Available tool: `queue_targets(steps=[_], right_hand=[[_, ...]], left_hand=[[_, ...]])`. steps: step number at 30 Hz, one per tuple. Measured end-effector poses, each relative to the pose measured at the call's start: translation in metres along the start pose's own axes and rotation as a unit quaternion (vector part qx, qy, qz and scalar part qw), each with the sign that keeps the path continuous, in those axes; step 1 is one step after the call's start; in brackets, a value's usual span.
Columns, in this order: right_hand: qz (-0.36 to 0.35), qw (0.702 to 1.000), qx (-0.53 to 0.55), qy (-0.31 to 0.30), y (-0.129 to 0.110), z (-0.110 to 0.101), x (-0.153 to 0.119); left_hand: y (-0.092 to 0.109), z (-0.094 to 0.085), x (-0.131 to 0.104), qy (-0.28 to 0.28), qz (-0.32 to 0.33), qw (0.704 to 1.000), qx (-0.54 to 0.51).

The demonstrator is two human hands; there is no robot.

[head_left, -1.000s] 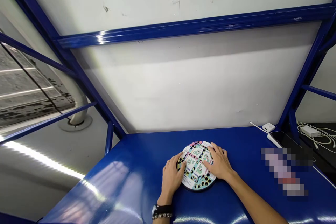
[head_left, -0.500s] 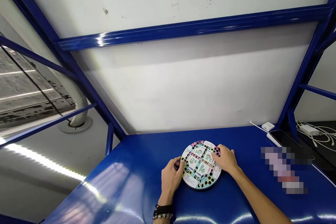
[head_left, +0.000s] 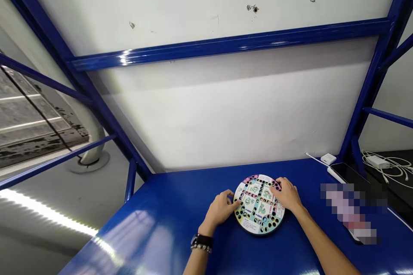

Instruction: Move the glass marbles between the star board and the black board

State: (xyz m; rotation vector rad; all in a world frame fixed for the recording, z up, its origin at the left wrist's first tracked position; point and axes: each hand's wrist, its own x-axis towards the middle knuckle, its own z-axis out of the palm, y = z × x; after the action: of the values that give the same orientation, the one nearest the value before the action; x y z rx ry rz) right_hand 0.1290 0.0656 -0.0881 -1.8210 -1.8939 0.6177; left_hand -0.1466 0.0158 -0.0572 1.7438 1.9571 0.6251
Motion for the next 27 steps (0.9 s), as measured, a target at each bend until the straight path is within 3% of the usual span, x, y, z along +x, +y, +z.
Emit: queue_targets(steps=[3,7,13,18,21,25,27], right_hand=[[0.001,0.999,0.022,0.023,0.008,0.005,0.004],[-0.001,0.998,0.041,0.055,0.014,0.013,0.007],[-0.018,0.994,0.069,0.078,0.016,0.015,0.005],[-0.023,0.984,0.14,0.113,0.018,0.013,0.009],[-0.022,0.974,0.207,0.094,0.017,0.009,0.01],[0.024,0.955,0.279,0.1,0.017,-0.002,0.012],[0.026,0.949,0.307,0.061,0.015,-0.009,0.011]], left_hand=[[0.003,0.001,0.018,-0.05,-0.008,0.999,-0.001],[0.003,0.009,0.026,-0.004,-0.029,1.0,0.011],[-0.006,0.019,0.014,0.033,-0.003,0.999,-0.02],[-0.011,0.023,0.008,0.067,0.032,0.991,-0.113],[-0.012,0.025,0.01,0.08,0.04,0.978,-0.187],[-0.008,0.027,0.009,0.056,0.04,0.956,-0.286],[-0.005,0.028,0.008,0.043,0.043,0.945,-0.321]])
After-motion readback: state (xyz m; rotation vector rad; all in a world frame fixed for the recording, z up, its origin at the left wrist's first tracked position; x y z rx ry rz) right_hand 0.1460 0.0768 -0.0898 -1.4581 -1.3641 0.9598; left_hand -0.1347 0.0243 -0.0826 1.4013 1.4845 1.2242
